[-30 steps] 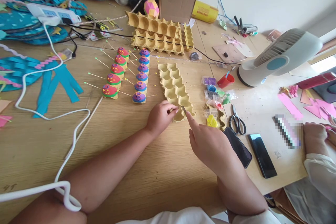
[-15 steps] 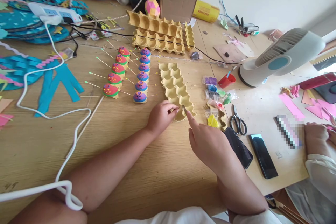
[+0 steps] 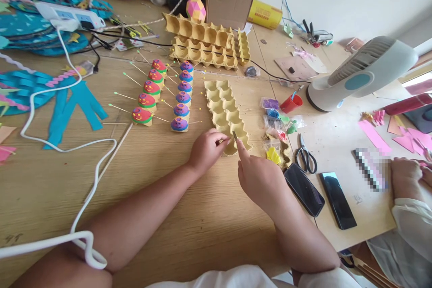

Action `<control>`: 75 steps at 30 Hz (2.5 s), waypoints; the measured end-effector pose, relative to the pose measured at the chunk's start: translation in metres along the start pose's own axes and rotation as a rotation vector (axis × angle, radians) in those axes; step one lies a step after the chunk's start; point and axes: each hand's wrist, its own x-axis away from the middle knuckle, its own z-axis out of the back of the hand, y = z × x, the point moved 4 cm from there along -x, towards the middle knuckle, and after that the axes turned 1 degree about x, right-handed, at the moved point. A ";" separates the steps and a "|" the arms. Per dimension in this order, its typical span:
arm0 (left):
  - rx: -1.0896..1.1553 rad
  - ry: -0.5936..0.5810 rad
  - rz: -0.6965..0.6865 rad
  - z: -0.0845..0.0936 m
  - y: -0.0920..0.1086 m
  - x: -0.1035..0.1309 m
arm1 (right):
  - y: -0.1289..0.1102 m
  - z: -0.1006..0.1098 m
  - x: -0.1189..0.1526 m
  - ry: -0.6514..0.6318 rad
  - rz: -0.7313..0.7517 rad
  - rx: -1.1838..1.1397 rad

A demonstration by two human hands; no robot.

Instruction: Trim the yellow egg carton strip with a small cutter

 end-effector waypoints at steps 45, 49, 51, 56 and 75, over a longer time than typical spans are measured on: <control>0.033 0.019 -0.008 -0.001 -0.004 0.000 | 0.013 -0.002 0.015 0.018 0.062 0.018; 0.030 0.016 -0.008 -0.001 -0.004 0.000 | 0.011 -0.001 0.015 0.020 0.063 0.027; 0.030 0.011 -0.006 -0.001 -0.003 0.000 | 0.010 -0.001 0.014 0.023 0.081 0.028; 0.024 0.011 -0.002 -0.001 -0.003 0.000 | 0.010 0.000 0.010 -0.019 0.031 0.027; 0.013 0.010 -0.001 0.001 -0.003 0.000 | 0.017 0.008 0.009 -0.057 0.058 -0.061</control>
